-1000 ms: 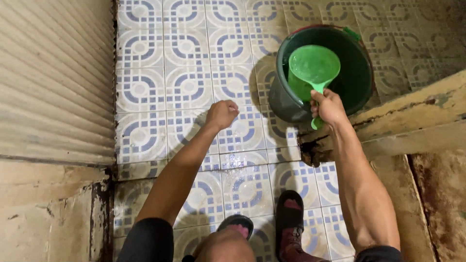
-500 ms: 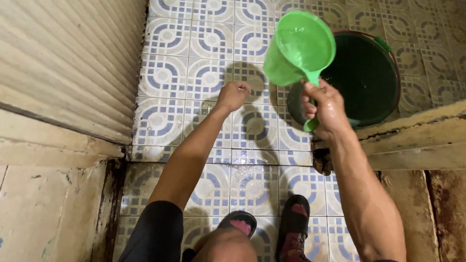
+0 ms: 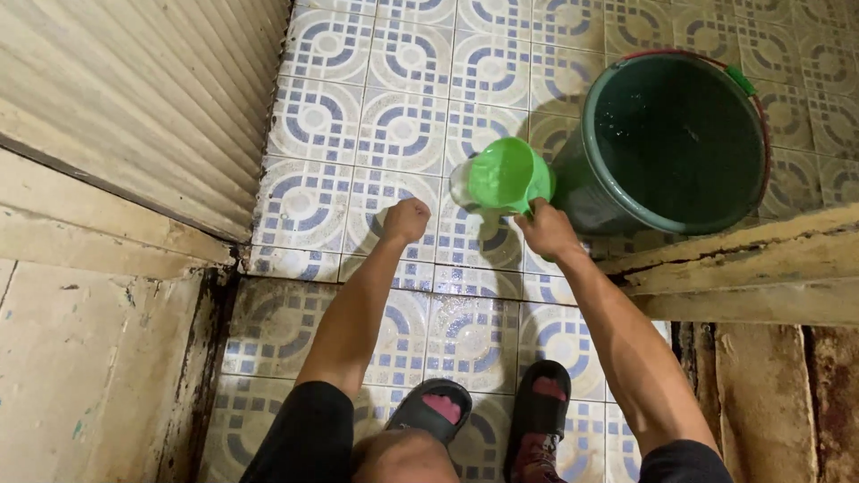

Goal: Scrubbing a squat toilet with a brush and rinsing it with water from a scoop

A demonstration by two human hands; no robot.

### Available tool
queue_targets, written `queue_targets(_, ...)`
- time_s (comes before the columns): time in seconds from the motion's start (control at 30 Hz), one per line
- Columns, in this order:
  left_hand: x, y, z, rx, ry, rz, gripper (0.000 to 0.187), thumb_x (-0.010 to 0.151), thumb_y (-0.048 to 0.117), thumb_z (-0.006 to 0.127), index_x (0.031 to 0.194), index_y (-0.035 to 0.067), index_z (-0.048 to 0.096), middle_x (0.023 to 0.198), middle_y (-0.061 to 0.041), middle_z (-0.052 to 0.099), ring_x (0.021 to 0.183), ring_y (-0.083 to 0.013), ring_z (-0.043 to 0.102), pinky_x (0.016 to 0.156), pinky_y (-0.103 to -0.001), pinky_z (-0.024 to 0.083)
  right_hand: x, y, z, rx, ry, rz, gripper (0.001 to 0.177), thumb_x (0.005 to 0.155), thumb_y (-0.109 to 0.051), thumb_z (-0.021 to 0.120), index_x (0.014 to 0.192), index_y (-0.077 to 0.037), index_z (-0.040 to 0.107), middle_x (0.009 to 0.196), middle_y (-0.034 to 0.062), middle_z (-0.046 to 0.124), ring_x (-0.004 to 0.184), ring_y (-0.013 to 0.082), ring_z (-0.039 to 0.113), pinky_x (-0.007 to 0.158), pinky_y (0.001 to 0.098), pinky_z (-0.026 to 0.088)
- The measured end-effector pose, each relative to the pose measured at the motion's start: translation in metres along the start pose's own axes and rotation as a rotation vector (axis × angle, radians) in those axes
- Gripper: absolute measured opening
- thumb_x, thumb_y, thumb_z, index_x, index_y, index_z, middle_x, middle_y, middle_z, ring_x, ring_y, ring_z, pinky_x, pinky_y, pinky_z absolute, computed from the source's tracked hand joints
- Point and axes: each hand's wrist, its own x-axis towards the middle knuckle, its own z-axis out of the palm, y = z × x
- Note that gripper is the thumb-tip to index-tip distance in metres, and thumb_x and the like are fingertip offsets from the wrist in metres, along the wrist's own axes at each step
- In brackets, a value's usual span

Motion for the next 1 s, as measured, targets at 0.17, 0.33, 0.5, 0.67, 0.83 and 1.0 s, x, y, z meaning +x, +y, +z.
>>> queue_targets(0.17, -0.002, -0.007, 0.02, 0.019, 0.006, -0.045, 0.029, 0.096, 0.026, 0.056, 0.115, 0.015, 0.075, 0.116, -0.014, 0.075, 0.115, -0.0355, 0.069, 0.098, -0.046, 0.056, -0.013, -0.014, -0.005, -0.092, -0.045, -0.014, 0.053, 0.098, -0.032, 0.06, 0.136, 0.004, 0.056, 0.123, 0.0314, 0.069, 0.118, 0.0508, 0.064, 0.098, 0.0624, 0.051)
queue_targets(0.33, 0.005, -0.025, 0.03, -0.07, 0.025, -0.078, 0.033, 0.097, 0.025, 0.056, 0.123, 0.01, 0.071, 0.118, -0.016, 0.073, 0.114, -0.0348, 0.069, 0.099, -0.047, 0.056, -0.02, -0.036, 0.006, -0.171, -0.124, -0.034, 0.052, 0.099, -0.034, 0.058, 0.141, -0.003, 0.055, 0.124, 0.0262, 0.071, 0.118, 0.0447, 0.067, 0.099, 0.0563, 0.054)
queue_targets(0.5, -0.007, -0.036, 0.01, -0.093, 0.113, -0.088, 0.03, 0.097, 0.021, 0.055, 0.12, 0.01, 0.072, 0.119, -0.018, 0.073, 0.119, -0.0401, 0.067, 0.101, -0.051, 0.054, -0.026, -0.079, 0.001, -0.211, -0.155, -0.164, 0.052, 0.099, -0.031, 0.056, 0.139, 0.002, 0.054, 0.12, 0.0295, 0.071, 0.117, 0.0483, 0.066, 0.099, 0.0586, 0.053)
queue_targets(0.67, -0.006, -0.061, -0.006, -0.155, 0.208, -0.159, 0.033, 0.096, 0.024, 0.056, 0.122, 0.012, 0.071, 0.117, -0.016, 0.074, 0.114, -0.0374, 0.07, 0.096, -0.049, 0.057, -0.037, -0.112, 0.014, -0.256, -0.196, -0.239, 0.05, 0.1, -0.03, 0.057, 0.139, 0.0, 0.053, 0.118, 0.0278, 0.072, 0.116, 0.0467, 0.067, 0.097, 0.0573, 0.055)
queue_targets(0.83, -0.016, -0.083, -0.023, -0.223, 0.277, -0.273, 0.034, 0.097, 0.027, 0.055, 0.125, 0.016, 0.071, 0.115, -0.015, 0.074, 0.114, -0.0357, 0.07, 0.093, -0.047, 0.057, -0.047, -0.141, 0.02, -0.295, -0.284, -0.355, 0.048, 0.099, -0.027, 0.056, 0.137, 0.002, 0.051, 0.114, 0.0307, 0.071, 0.113, 0.0503, 0.067, 0.095, 0.0601, 0.054)
queue_targets(1.0, -0.043, -0.09, -0.041, -0.265, 0.341, -0.332, 0.027, 0.09, 0.027, 0.059, 0.107, 0.009, 0.071, 0.103, -0.018, 0.074, 0.106, -0.037, 0.072, 0.086, -0.046, 0.056, -0.052, -0.165, 0.027, -0.359, -0.329, -0.442, 0.046, 0.096, -0.019, 0.055, 0.137, 0.002, 0.051, 0.114, 0.0316, 0.07, 0.112, 0.051, 0.067, 0.094, 0.0601, 0.054)
